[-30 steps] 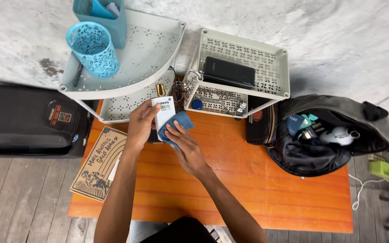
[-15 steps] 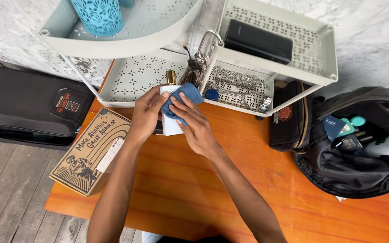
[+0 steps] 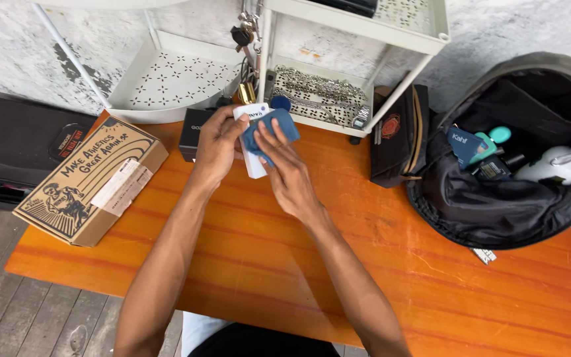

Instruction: The person packs a backpack at a wooden table. They coil a charging cable into a small pouch, zip the pouch, and place it into the backpack. They then take bottles from the backpack, wipe each bottle with a blue cloth, and arrange the bottles on a nearby shelf.

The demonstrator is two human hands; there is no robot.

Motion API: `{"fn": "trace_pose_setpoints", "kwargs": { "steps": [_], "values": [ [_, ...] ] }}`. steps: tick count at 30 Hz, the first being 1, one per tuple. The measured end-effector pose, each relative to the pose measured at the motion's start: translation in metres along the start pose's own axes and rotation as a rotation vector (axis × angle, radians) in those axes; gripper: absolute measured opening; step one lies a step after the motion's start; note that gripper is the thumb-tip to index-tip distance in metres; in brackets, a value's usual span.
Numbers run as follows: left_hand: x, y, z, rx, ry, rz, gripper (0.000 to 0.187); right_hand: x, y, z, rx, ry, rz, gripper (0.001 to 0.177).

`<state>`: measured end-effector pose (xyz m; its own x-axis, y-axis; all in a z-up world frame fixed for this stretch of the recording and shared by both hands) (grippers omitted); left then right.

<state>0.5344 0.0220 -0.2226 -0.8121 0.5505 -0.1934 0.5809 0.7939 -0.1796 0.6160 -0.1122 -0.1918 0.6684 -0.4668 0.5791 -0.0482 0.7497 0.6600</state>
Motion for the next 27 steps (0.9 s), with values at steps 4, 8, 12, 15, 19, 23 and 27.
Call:
{"fn": "trace_pose_setpoints", "kwargs": {
  "steps": [4, 8, 12, 15, 19, 23, 27],
  "values": [
    [-0.006, -0.012, -0.008, -0.072, -0.006, -0.019, 0.030, 0.006, -0.049, 0.029, 0.126, -0.052, 0.164, 0.050],
    [-0.032, -0.031, 0.000, -0.052, 0.084, 0.076, 0.031, 0.038, -0.048, 0.020, 0.078, -0.143, 0.060, 0.049],
    [-0.063, -0.038, 0.011, -0.029, 0.088, 0.156, 0.032, 0.058, -0.046, 0.006, -0.023, -0.113, -0.061, 0.048],
    [-0.063, -0.032, 0.001, -0.057, 0.055, 0.115, 0.032, 0.052, -0.061, 0.009, 0.012, -0.138, -0.030, 0.050],
    [-0.054, -0.027, -0.019, -0.120, 0.106, 0.053, 0.033, 0.058, -0.086, 0.005, 0.052, -0.175, 0.027, 0.044],
    [-0.063, -0.026, -0.010, -0.064, 0.174, 0.110, 0.035, 0.104, -0.084, -0.027, -0.204, -0.192, -0.187, 0.034],
    [-0.081, -0.031, 0.001, -0.065, 0.243, 0.216, 0.043, 0.130, -0.073, -0.034, -0.492, -0.178, -0.216, 0.040]
  ]
}}
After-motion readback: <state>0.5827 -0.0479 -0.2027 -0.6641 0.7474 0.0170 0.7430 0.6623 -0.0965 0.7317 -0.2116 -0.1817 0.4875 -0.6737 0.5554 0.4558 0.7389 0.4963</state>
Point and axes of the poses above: each hand's wrist, its own y-axis towards the middle knuckle, its own x-axis out of the back of the hand, z = x × y, the point moved 9 cm from there along y, towards the middle knuckle, and after that the axes turned 14 degrees about x, right-handed, at the moved point
